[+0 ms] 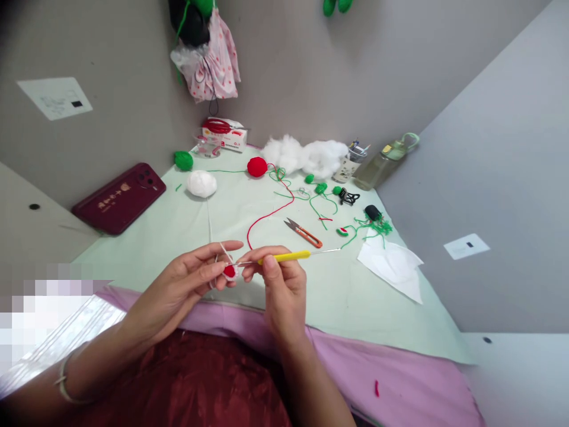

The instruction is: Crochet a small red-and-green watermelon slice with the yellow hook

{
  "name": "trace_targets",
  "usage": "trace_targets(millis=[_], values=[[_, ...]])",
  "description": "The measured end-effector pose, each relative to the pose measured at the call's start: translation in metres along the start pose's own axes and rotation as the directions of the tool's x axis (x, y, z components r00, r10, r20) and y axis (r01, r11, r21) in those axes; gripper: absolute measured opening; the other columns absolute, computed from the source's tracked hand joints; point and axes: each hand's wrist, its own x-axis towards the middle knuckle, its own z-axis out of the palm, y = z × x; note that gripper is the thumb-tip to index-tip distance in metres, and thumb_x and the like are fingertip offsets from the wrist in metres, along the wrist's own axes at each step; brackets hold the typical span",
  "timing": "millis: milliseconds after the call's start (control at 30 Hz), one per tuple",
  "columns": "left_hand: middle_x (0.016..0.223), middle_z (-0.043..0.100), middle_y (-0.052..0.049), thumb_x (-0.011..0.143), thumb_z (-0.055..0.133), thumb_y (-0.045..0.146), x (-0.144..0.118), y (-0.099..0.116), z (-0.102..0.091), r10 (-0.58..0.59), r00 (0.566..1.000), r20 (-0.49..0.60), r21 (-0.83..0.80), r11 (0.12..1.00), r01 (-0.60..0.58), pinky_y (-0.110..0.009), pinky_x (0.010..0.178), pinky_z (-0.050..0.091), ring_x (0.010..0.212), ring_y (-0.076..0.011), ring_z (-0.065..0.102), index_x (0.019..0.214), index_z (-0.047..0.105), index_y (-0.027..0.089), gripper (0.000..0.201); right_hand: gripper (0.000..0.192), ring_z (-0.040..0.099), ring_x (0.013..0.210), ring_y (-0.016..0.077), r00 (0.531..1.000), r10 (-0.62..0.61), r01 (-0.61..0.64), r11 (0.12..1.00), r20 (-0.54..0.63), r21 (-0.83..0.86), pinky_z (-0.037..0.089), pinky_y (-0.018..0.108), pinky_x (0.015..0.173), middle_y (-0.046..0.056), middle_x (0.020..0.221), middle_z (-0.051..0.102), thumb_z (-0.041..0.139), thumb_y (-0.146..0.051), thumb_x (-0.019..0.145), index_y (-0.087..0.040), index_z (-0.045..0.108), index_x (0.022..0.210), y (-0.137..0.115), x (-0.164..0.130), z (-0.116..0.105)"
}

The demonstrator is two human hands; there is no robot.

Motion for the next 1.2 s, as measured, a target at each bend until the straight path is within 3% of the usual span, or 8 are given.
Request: trace_targets(millis=[333, 500, 600, 667, 733, 867, 967, 1200], values=[[0.091, 0.066, 0.001, 0.093, 0.080, 0.036, -0.006, -0.002, -0.002, 0.180, 0.982, -0.060, 0.223, 0.961, -0.163, -0.030, 0.082, 0.049, 0.077, -0.0142, 0.060, 0.120, 0.081, 0.029, 0.028, 0.026, 0.070, 0.081, 0.0164, 0.962, -0.230, 0.271, 0.881, 0.147, -0.389, 0.058, 0.035, 0.076, 0.003, 0.096, 0.077, 0.051, -0.015, 0.108, -0.027, 0.075, 0.108, -0.016, -0.010, -0.003], [0.090, 0.068, 0.000, 0.087, 0.086, 0.033, -0.006, -0.004, 0.003, 0.207, 0.972, -0.116, 0.242, 0.954, -0.174, -0.029, 0.077, 0.048, 0.077, -0.0150, 0.058, 0.126, 0.078, 0.025, 0.041, 0.037, 0.074, 0.093, 0.0218, 0.834, -0.416, 0.548, 0.545, 0.364, -0.634, 0.062, 0.037, 0.077, 0.006, 0.103, 0.079, 0.059, -0.009, 0.101, -0.032, 0.073, 0.127, -0.006, -0.017, -0.003], [0.083, 0.066, 0.003, 0.085, 0.088, 0.034, -0.003, -0.007, 0.002, 0.063, 0.994, -0.086, 0.061, 0.996, -0.058, -0.026, 0.070, 0.044, 0.063, -0.0095, 0.047, 0.133, 0.075, 0.023, 0.051, 0.044, 0.075, 0.095, 0.0242, 0.780, -0.488, 0.585, 0.345, 0.392, -0.734, 0.064, 0.039, 0.077, 0.007, 0.105, 0.079, 0.067, -0.011, 0.097, -0.038, 0.073, 0.132, 0.003, -0.021, -0.003], [0.063, 0.054, 0.009, 0.086, 0.087, 0.034, -0.001, -0.006, 0.000, -0.058, 0.998, -0.040, -0.077, 0.996, 0.055, -0.025, 0.070, 0.044, 0.055, -0.0079, 0.036, 0.132, 0.075, 0.020, 0.050, 0.039, 0.075, 0.092, 0.0240, 0.809, -0.484, 0.555, 0.440, 0.334, -0.706, 0.064, 0.039, 0.074, 0.007, 0.103, 0.079, 0.065, -0.013, 0.099, -0.037, 0.076, 0.128, 0.004, -0.020, -0.002], [0.054, 0.043, 0.012, 0.087, 0.087, 0.031, 0.000, -0.003, -0.002, -0.100, 0.995, -0.029, -0.138, 0.986, 0.095, -0.026, 0.077, 0.045, 0.052, -0.0074, 0.031, 0.130, 0.077, 0.018, 0.046, 0.030, 0.073, 0.084, 0.0222, 0.877, -0.432, 0.465, 0.649, 0.210, -0.602, 0.062, 0.039, 0.070, 0.006, 0.096, 0.078, 0.060, -0.016, 0.103, -0.033, 0.079, 0.119, 0.002, -0.016, -0.001], [0.075, 0.060, 0.007, 0.086, 0.088, 0.034, -0.002, 0.001, -0.002, -0.027, 0.998, -0.057, -0.039, 0.999, 0.025, -0.024, 0.066, 0.038, 0.053, -0.0052, 0.024, 0.129, 0.079, 0.025, 0.045, 0.023, 0.065, 0.073, 0.0170, 0.966, -0.256, 0.254, 0.921, 0.033, -0.296, 0.056, 0.034, 0.066, 0.003, 0.090, 0.075, 0.059, -0.022, 0.105, -0.029, 0.080, 0.102, 0.001, -0.007, 0.001], [0.081, 0.060, 0.005, 0.089, 0.086, 0.037, -0.003, 0.001, -0.003, 0.026, 0.998, -0.057, 0.058, 0.998, -0.023, -0.025, 0.058, 0.028, 0.055, -0.0054, 0.024, 0.127, 0.080, 0.030, 0.039, 0.021, 0.064, 0.070, 0.0158, 0.983, -0.177, 0.183, 0.952, 0.046, -0.246, 0.054, 0.033, 0.064, 0.004, 0.095, 0.076, 0.060, -0.023, 0.105, -0.028, 0.081, 0.102, 0.002, -0.006, 0.002], [0.087, 0.061, 0.003, 0.091, 0.083, 0.034, -0.005, 0.002, -0.009, 0.119, 0.992, -0.044, 0.135, 0.985, -0.112, -0.025, 0.058, 0.026, 0.060, -0.0067, 0.034, 0.126, 0.080, 0.033, 0.035, 0.022, 0.066, 0.079, 0.0178, 0.954, -0.292, 0.293, 0.879, 0.060, -0.377, 0.054, 0.036, 0.072, 0.003, 0.089, 0.075, 0.061, -0.016, 0.104, -0.027, 0.080, 0.104, -0.006, -0.016, 0.000]])
